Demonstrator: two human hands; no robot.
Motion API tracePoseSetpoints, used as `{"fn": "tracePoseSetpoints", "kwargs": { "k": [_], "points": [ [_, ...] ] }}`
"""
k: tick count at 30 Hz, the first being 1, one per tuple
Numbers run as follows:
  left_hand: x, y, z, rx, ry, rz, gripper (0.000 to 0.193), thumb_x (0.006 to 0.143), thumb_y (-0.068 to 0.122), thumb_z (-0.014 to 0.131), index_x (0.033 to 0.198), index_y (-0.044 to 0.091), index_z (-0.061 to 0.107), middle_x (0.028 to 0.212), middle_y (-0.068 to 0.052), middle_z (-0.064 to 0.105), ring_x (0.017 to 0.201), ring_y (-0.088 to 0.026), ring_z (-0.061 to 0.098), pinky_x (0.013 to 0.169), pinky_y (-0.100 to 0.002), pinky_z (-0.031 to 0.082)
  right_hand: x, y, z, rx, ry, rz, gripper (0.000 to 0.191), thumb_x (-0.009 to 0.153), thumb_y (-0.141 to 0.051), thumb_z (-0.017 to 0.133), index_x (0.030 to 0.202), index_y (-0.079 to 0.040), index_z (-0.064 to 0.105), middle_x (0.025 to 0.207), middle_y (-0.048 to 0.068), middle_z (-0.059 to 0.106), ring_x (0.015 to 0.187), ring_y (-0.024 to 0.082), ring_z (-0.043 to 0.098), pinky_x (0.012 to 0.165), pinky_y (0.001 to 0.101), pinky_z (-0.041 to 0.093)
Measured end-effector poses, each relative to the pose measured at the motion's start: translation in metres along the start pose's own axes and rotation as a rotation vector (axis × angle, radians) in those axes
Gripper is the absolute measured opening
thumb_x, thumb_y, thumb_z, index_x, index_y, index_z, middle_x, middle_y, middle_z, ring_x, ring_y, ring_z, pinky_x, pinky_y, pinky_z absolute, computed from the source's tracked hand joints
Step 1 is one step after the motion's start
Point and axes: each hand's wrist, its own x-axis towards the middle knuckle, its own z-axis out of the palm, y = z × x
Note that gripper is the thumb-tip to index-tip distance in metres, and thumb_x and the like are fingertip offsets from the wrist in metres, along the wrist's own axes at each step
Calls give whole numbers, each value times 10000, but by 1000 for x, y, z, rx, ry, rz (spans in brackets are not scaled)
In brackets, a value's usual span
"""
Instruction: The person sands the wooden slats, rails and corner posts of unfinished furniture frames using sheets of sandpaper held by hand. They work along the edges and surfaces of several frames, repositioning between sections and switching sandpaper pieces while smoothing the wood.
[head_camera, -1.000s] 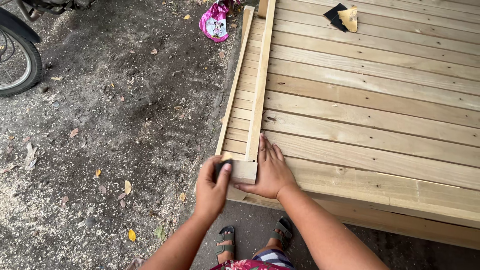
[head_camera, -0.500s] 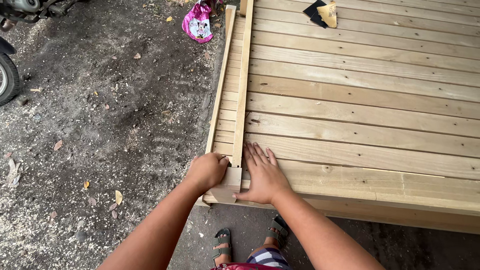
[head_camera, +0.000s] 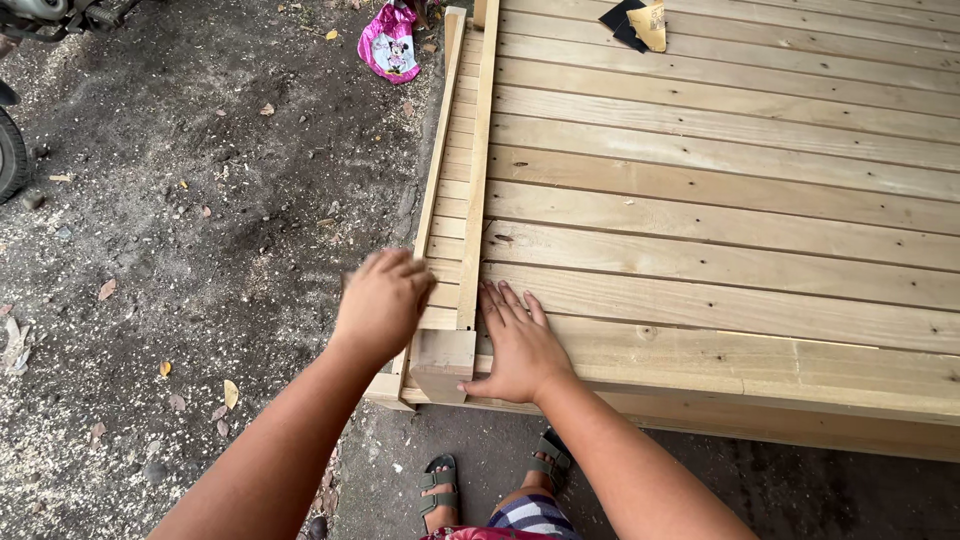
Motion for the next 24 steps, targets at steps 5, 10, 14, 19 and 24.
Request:
{"fn": "tracePoseSetpoints", "kwargs": {
  "k": [5,10,14,19,24],
  "points": [
    [-32,29,-2,-352,-338,-248,381,1042,375,532,968,72,751,967,-188,743,914,-383,707,863,-468,556,0,-2,-1,-11,-29,13,1375,654,-721,787,1578,36,107,1681,175,132,1569,280,77,1262,451,13],
    [-43,50,-4,-288,-19,-103,306,977,273,534,903,35,711,861,-211,715,820,-400,703,765,-503,555,1,-2,-2,-7,-34,23,1380,646,-721,796,1570,29,98,1675,173,127,1567,281,78,1262,457,8],
    [-46,56,3,-292,-100,-256,351,1034,297,534,888,35,717,930,-203,735,903,-390,704,841,-490,561,-1,-1,-2,-3,-11,9,1368,648,-693,807,1582,22,107,1682,167,137,1567,286,88,1261,460,18],
    [-66,61,2,-218,452,134,286,946,177,543,1049,-32,710,1082,-207,726,1055,-386,699,864,-494,524,-1,-3,-4,-12,-28,30,1384,636,-697,815,1580,23,105,1685,161,131,1574,274,79,1265,450,17],
    [-59,64,-4,-353,-27,-261,313,1051,214,513,1143,-12,709,1251,-168,711,1232,-341,643,1072,-408,495,-2,-5,-7,-20,-53,34,1372,648,-719,805,1572,23,113,1684,163,120,1570,277,65,1261,455,2]
  ]
}}
